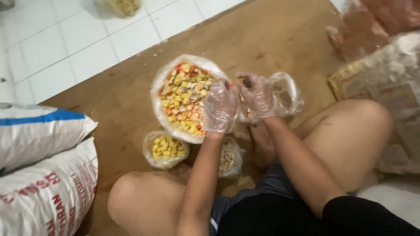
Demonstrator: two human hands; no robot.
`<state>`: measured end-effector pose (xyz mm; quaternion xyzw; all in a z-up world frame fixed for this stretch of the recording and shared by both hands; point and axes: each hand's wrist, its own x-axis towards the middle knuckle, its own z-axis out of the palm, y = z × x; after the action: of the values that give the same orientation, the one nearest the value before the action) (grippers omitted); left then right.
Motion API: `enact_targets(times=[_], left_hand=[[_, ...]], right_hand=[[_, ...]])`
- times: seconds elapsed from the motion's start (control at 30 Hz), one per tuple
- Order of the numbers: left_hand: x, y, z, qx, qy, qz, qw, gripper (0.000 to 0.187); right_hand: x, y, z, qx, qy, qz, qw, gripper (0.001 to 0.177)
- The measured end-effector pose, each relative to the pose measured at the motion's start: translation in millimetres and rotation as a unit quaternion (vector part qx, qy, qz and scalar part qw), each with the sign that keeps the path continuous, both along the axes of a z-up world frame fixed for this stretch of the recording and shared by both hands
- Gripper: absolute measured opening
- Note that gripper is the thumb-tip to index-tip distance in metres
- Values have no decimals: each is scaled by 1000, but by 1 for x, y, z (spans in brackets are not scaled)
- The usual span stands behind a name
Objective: Packaging mixed dried snacks into smaller plastic bags by hand
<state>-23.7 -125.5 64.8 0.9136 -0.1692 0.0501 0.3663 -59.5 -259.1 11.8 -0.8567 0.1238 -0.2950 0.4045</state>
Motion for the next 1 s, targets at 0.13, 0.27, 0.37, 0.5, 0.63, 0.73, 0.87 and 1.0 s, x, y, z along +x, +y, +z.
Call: enact_targets(times=[0.13, 0.27, 0.37, 0.5, 0.63, 0.73, 0.87, 1.0], left_hand=[[-5, -37, -35, 19, -44, -52, 997, 14], [-10, -52, -53, 99, -183, -127, 970, 11], [-14, -54, -52, 116, -233, -147, 954, 15], [1, -42, -61, 71, -214, -155, 962, 14], [18, -25, -64, 54, -212, -151, 964, 11], [13, -10, -61, 33, -101, -98, 990, 14], [25, 2, -59, 38, -125, -75, 989, 13], [38, 36, -62, 227, -337, -76, 910, 14]], right_hand=[[-16, -42, -2, 35, -7, -49, 998, 16], [-33, -64, -9, -9, 74, -95, 993, 11], [-38, -69, -12, -17, 99, -103, 990, 13], [-33, -68, -21, -5, 97, -74, 992, 12], [-31, -63, -11, -5, 135, -64, 989, 15], [-35, -56, -6, -59, 214, -58, 973, 16], [-30, -48, 13, -66, 224, -58, 971, 19], [-5, -26, 10, 28, 135, -18, 990, 15]])
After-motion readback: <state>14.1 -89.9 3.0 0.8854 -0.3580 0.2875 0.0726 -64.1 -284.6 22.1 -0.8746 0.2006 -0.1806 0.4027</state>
